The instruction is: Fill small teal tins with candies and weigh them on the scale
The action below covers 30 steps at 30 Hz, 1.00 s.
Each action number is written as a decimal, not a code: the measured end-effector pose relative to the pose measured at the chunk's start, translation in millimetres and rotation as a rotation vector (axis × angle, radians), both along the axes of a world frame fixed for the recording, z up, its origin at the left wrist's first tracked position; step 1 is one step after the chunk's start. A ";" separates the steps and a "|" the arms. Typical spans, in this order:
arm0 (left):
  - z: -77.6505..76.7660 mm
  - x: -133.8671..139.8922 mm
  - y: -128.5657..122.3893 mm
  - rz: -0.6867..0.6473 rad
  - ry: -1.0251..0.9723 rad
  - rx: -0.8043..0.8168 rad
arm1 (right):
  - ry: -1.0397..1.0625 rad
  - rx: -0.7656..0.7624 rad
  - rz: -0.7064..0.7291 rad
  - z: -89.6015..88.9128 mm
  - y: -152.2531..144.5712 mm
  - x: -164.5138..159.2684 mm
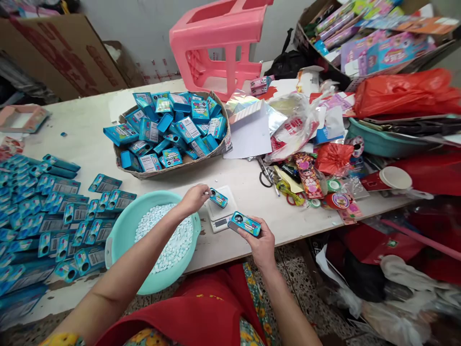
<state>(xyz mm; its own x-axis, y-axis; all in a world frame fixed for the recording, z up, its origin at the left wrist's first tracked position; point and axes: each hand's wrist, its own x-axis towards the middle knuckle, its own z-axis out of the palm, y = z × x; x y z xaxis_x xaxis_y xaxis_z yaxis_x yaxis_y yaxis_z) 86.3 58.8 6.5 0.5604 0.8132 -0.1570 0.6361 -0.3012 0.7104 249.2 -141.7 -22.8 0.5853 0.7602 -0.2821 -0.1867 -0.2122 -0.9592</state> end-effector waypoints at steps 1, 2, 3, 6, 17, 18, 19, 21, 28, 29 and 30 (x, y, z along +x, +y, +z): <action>-1.8 5.6 3.7 -0.047 0.060 0.034 | 0.008 -0.004 -0.013 -1.6 -0.8 2.7; -3.5 9.3 6.3 -0.082 0.105 0.059 | 0.019 -0.008 -0.025 -3.1 -1.7 4.9; -4.7 11.5 8.0 -0.106 0.132 0.078 | 0.031 -0.013 -0.035 -4.5 -2.7 6.7; -5.2 14.1 11.3 -0.138 0.113 0.103 | 0.050 -0.033 -0.059 -9.1 -5.9 11.8; 14.5 -43.8 3.3 0.392 -0.508 -0.499 | -0.004 -0.056 -0.123 -9.4 -2.1 27.5; 13.4 -62.5 -4.4 0.417 -0.488 -0.505 | -0.010 -0.052 -0.133 -9.1 -1.0 28.4; 11.1 -81.5 -13.0 0.425 -0.431 -0.505 | -0.012 -0.051 -0.141 -9.2 0.2 29.2; 4.6 -114.2 -30.3 0.433 -0.239 -0.442 | -0.012 -0.050 -0.147 -10.5 2.6 30.2; -3.9 -92.0 -34.8 0.321 -0.047 0.044 | -0.023 -0.042 -0.142 -17.8 12.3 25.3; -4.6 -75.1 -28.6 0.232 -0.061 0.092 | -0.028 -0.043 -0.142 -18.3 13.5 24.3; -6.4 -57.8 -22.4 0.135 -0.053 0.133 | -0.035 -0.044 -0.143 -18.6 14.8 23.4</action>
<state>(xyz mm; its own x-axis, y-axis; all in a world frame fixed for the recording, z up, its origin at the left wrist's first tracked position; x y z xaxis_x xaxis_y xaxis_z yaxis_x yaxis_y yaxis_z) 28.5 36.4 0.1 0.4499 0.8929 -0.0164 0.6398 -0.3094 0.7036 272.6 -126.9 -41.4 0.6968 0.6555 -0.2910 -0.1850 -0.2278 -0.9560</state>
